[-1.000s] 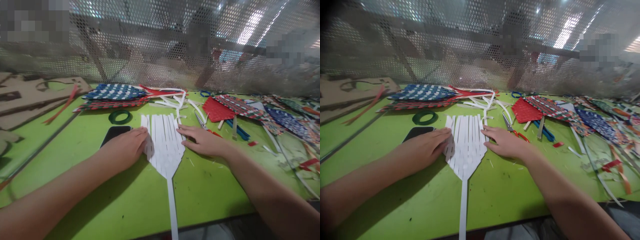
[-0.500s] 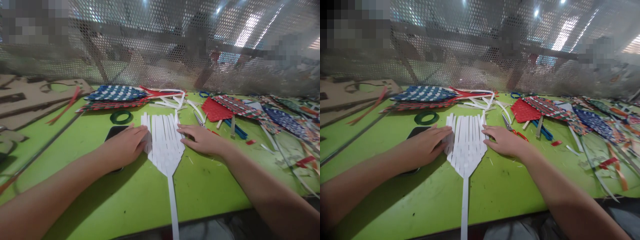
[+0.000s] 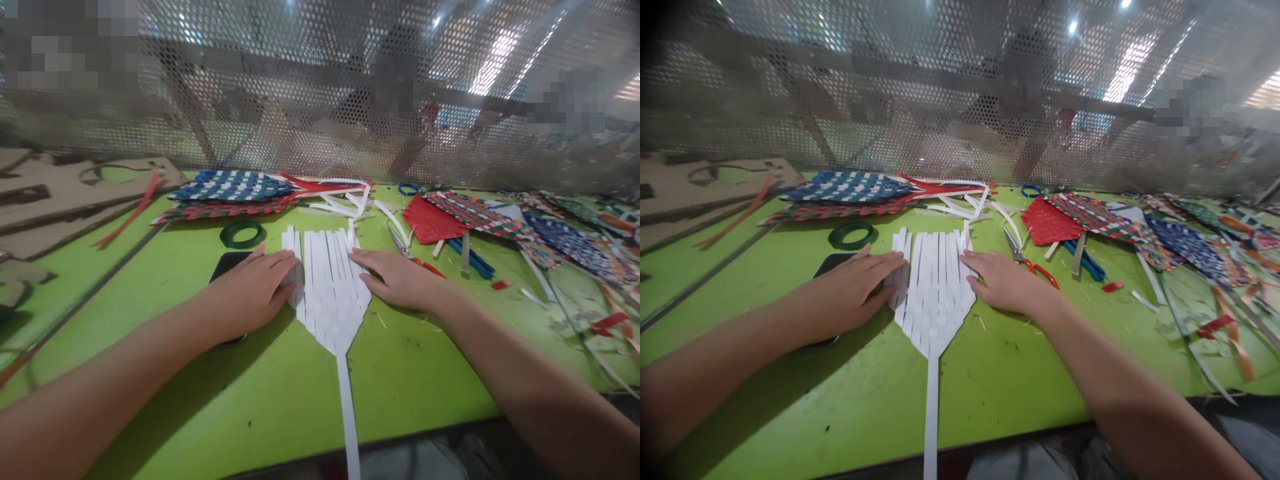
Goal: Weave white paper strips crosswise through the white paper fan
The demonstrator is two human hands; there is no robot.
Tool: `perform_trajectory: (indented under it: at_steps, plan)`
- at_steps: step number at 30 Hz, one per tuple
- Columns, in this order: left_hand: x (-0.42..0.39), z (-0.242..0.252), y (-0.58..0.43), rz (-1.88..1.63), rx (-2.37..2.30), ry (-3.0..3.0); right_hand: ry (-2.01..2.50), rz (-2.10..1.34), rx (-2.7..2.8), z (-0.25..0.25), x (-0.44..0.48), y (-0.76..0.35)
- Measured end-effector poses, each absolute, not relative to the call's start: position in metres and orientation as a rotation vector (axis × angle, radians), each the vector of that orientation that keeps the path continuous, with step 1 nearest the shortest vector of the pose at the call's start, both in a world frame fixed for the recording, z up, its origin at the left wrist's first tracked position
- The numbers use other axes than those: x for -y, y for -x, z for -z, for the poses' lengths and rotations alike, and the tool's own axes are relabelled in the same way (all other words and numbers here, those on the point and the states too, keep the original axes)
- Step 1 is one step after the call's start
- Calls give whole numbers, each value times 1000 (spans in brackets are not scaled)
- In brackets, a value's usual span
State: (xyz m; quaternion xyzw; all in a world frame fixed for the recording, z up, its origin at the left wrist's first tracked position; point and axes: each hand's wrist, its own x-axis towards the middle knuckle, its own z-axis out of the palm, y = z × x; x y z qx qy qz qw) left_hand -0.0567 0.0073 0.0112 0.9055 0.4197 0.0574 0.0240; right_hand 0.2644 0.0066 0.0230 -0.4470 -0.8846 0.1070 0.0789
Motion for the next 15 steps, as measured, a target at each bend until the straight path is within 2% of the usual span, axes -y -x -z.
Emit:
perform_trajectory:
  at_steps: [10,15]
  plan:
    - [-4,-13,49,-186,-1236,-2874,1118,-382,2613,-31,-4,-260]
    - [5,-20,46,-115,-1267,-2839,1229,-463,2548,-35,5,-253]
